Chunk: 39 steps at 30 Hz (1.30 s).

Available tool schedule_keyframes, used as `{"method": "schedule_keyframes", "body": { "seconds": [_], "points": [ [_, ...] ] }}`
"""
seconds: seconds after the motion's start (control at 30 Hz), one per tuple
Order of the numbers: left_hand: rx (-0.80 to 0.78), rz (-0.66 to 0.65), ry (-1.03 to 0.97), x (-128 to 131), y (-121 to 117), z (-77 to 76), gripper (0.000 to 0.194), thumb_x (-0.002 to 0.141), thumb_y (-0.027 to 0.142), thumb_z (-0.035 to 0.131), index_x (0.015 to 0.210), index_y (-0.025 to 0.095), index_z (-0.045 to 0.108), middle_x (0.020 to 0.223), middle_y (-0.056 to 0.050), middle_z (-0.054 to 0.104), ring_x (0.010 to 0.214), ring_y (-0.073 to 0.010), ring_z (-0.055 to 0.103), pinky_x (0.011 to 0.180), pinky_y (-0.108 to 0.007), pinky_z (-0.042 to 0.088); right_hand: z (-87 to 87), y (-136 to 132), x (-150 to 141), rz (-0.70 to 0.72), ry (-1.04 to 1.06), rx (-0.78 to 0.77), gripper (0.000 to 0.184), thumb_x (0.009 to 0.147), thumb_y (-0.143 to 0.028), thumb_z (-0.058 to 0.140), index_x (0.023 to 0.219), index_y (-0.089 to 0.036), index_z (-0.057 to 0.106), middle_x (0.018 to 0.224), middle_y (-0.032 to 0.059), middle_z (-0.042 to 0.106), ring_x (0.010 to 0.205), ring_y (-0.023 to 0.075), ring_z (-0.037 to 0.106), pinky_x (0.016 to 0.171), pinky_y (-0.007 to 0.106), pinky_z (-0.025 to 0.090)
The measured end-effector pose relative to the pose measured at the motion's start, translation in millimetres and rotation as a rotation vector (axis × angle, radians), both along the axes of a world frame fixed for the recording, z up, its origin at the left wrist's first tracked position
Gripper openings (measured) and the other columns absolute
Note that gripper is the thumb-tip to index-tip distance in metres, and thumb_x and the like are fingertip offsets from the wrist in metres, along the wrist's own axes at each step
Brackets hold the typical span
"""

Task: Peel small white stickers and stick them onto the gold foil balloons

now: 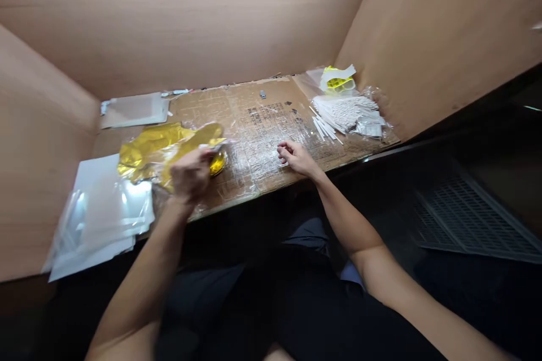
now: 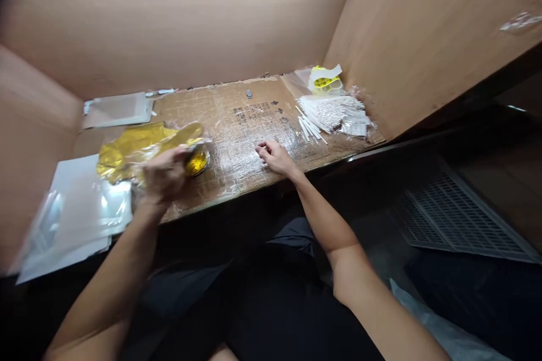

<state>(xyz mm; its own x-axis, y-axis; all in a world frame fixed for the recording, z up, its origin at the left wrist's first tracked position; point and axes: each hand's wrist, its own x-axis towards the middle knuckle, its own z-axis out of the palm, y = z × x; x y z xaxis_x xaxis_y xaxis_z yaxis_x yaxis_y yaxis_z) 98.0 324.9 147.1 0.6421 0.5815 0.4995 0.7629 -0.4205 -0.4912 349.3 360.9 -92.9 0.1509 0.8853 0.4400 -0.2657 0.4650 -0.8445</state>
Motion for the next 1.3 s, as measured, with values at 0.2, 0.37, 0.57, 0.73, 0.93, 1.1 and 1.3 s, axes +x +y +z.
{"method": "schedule_keyframes", "body": {
  "seconds": [0.2,0.37,0.57,0.73,0.93,1.1,1.3],
  "points": [
    [-0.361,-0.041,0.104,40.1,-37.1,-119.7,0.026,0.113,0.028,0.050,0.110,0.021,0.075,0.119,-0.010,0.073,0.109,-0.0304,0.067,0.086,-0.038,0.052,-18.2,-34.8,-33.7,0.015,-0.079,0.061,0.042,0.103,-0.052,0.055,0.123,-0.017,0.070,0.116,0.0103,0.075,0.107,0.0242,0.071,0.101,0.039,0.055],
    [-0.508,0.052,-0.327,40.8,-45.2,-122.3,0.020,0.104,0.029,0.063,0.094,0.019,0.077,0.095,-0.007,0.075,0.088,-0.0270,0.071,0.083,-0.037,0.056,-36.8,-64.7,-37.2,-0.043,0.066,-0.019,0.047,0.098,-0.052,0.065,0.127,-0.016,0.069,0.109,0.0110,0.074,0.089,0.0211,0.072,0.081,0.034,0.061],
    [-0.821,0.015,-0.155,42.5,-29.3,-79.6,0.029,0.103,0.045,0.067,0.117,0.022,0.079,0.119,-0.009,0.074,0.111,-0.0308,0.071,0.101,-0.040,0.056,-51.1,-87.0,-64.8,0.214,0.213,-0.169,0.046,0.088,-0.051,0.073,0.118,-0.018,0.062,0.073,-0.0003,0.067,0.059,0.0189,0.071,0.041,0.022,0.049],
    [-0.309,0.270,-0.133,38.7,37.2,-28.6,0.040,0.092,0.024,0.079,0.131,0.015,0.072,0.120,-0.017,0.071,0.120,-0.0376,0.065,0.113,-0.048,0.048,-62.3,-84.7,-82.7,0.176,0.399,-0.204,0.042,0.085,-0.049,0.069,0.110,-0.018,0.055,0.074,0.0001,0.069,0.055,0.0184,0.071,0.039,0.021,0.050],
    [-0.443,0.389,-0.151,42.1,79.2,-6.2,0.014,0.086,0.026,0.080,0.079,0.015,0.074,0.073,-0.007,0.066,0.071,-0.0246,0.062,0.072,-0.033,0.048,-62.6,-86.5,-77.9,0.175,0.435,-0.231,0.043,0.085,-0.050,0.066,0.112,-0.017,0.055,0.069,-0.0011,0.067,0.052,0.0186,0.070,0.037,0.022,0.050],
    [-0.434,0.245,-0.294,45.6,81.8,-6.7,0.018,0.086,0.028,0.078,0.077,0.014,0.073,0.074,-0.006,0.067,0.067,-0.0200,0.058,0.065,-0.030,0.040,-55.2,-74.7,-51.1,0.030,0.441,-0.185,0.040,0.088,-0.048,0.063,0.112,-0.018,0.056,0.071,-0.0005,0.068,0.051,0.0176,0.069,0.037,0.021,0.050],
    [-0.349,0.289,-0.235,36.3,79.2,-18.0,0.014,0.091,0.026,0.076,0.082,0.015,0.076,0.077,-0.006,0.068,0.073,-0.0231,0.060,0.071,-0.032,0.040,-58.3,-55.8,-41.4,0.006,0.189,-0.146,0.037,0.090,-0.043,0.059,0.116,-0.016,0.059,0.069,0.0003,0.066,0.051,0.0193,0.069,0.036,0.023,0.048]
  ]
}}
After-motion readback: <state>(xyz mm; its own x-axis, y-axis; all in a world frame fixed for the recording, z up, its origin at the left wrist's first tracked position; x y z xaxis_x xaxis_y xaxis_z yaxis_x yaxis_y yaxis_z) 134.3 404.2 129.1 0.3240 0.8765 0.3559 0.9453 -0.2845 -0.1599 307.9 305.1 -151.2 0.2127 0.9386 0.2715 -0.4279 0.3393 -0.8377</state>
